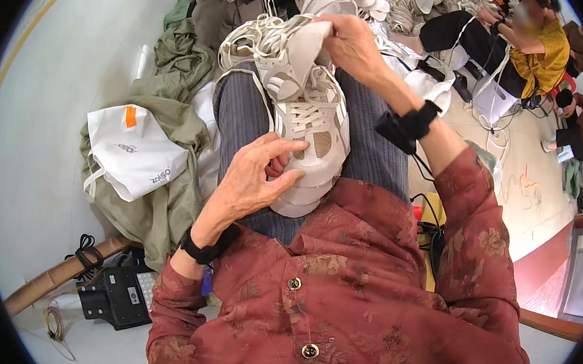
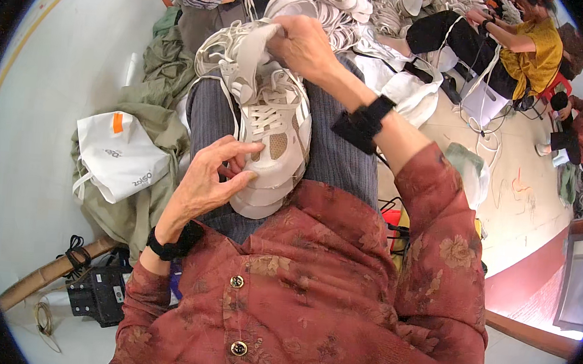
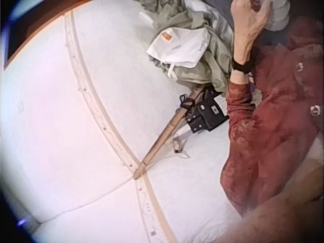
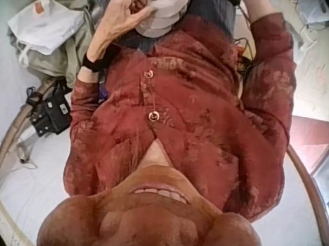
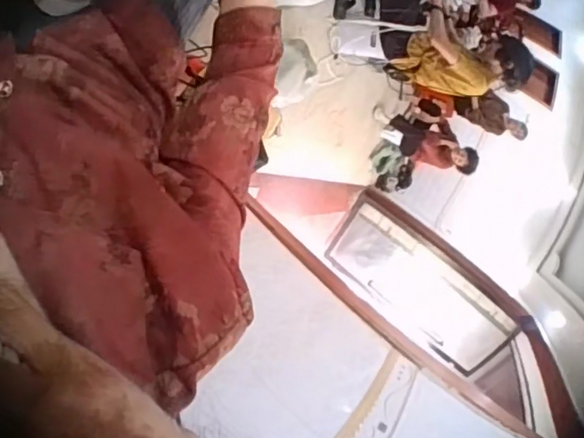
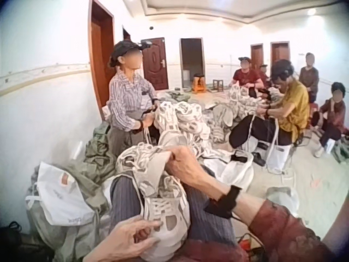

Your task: Lacing several pairs of white sneakers while sitting with a group.

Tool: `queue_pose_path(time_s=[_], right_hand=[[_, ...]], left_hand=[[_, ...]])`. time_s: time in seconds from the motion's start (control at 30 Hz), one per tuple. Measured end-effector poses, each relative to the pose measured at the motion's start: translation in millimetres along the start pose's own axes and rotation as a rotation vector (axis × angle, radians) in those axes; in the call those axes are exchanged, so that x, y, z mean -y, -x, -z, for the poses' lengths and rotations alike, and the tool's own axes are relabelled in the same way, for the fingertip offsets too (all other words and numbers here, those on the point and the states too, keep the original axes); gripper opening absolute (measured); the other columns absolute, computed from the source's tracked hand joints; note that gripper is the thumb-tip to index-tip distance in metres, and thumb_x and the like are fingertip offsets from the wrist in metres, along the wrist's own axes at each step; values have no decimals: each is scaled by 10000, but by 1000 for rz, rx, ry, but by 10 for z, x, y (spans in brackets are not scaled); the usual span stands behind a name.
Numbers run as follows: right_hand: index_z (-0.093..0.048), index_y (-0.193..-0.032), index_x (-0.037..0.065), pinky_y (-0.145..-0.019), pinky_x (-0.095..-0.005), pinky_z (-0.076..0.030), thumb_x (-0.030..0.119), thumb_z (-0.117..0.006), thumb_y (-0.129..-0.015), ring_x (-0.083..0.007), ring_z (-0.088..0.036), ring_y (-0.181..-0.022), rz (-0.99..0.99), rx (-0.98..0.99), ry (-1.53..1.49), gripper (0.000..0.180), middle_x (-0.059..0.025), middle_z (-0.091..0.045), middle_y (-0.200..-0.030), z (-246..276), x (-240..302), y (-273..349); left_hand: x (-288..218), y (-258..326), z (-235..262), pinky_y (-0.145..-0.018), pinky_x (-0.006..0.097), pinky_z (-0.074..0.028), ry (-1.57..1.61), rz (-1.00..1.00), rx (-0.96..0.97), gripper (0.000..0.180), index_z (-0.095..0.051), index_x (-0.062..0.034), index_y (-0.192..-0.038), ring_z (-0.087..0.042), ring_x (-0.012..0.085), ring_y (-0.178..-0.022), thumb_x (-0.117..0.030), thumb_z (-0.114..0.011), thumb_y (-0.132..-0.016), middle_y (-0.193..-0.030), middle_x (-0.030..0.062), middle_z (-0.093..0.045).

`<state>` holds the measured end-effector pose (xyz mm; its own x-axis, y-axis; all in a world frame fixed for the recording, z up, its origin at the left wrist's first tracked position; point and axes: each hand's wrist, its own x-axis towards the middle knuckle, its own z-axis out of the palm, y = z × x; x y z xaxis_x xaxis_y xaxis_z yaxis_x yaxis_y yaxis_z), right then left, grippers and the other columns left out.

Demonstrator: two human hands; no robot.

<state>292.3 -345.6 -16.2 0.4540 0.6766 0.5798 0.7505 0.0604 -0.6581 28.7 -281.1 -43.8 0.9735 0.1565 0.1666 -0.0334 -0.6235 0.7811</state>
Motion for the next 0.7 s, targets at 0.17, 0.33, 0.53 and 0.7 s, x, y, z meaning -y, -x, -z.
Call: queue_pose_path(time_s=[0.17,0.33,0.53,0.7], right_hand=[[-681,-775,-24,-583,-391,-513,234,-594,-828,-287,-656,-581,-46,-11,29,277,-191,-631,-630,-52,-73,-309],[-697,-796,-24,-584,-365,-549,222,-602,-839,-248,-671,-520,-124,-52,74,268,-154,-642,-573,-115,-303,-509],[-681,-767,-42,-605,-344,-558,117,-564,-832,-252,-681,-524,-165,-53,57,208,-147,-654,-573,-95,-540,-532],[-700,-935,1,-446,-278,-486,38,-524,-916,-141,-619,-507,-368,-71,-151,181,-73,-659,-657,-45,-1064,-474]], left_hand=[[48,-29,-38,-595,246,-441,-18,-17,9,398,-658,-84,-1202,-491,115,-667,-105,-704,-808,-805,27,-498],[145,-108,-130,-604,254,-440,-32,-46,19,375,-670,-79,-1174,-489,115,-646,-117,-718,-804,-791,23,-501],[207,-144,-138,-604,254,-432,25,-10,37,360,-671,-68,-1154,-477,101,-651,-98,-731,-801,-753,7,-492],[264,-193,-197,-604,249,-423,81,-5,40,357,-665,-73,-1162,-463,88,-657,-95,-735,-813,-746,-3,-484]])
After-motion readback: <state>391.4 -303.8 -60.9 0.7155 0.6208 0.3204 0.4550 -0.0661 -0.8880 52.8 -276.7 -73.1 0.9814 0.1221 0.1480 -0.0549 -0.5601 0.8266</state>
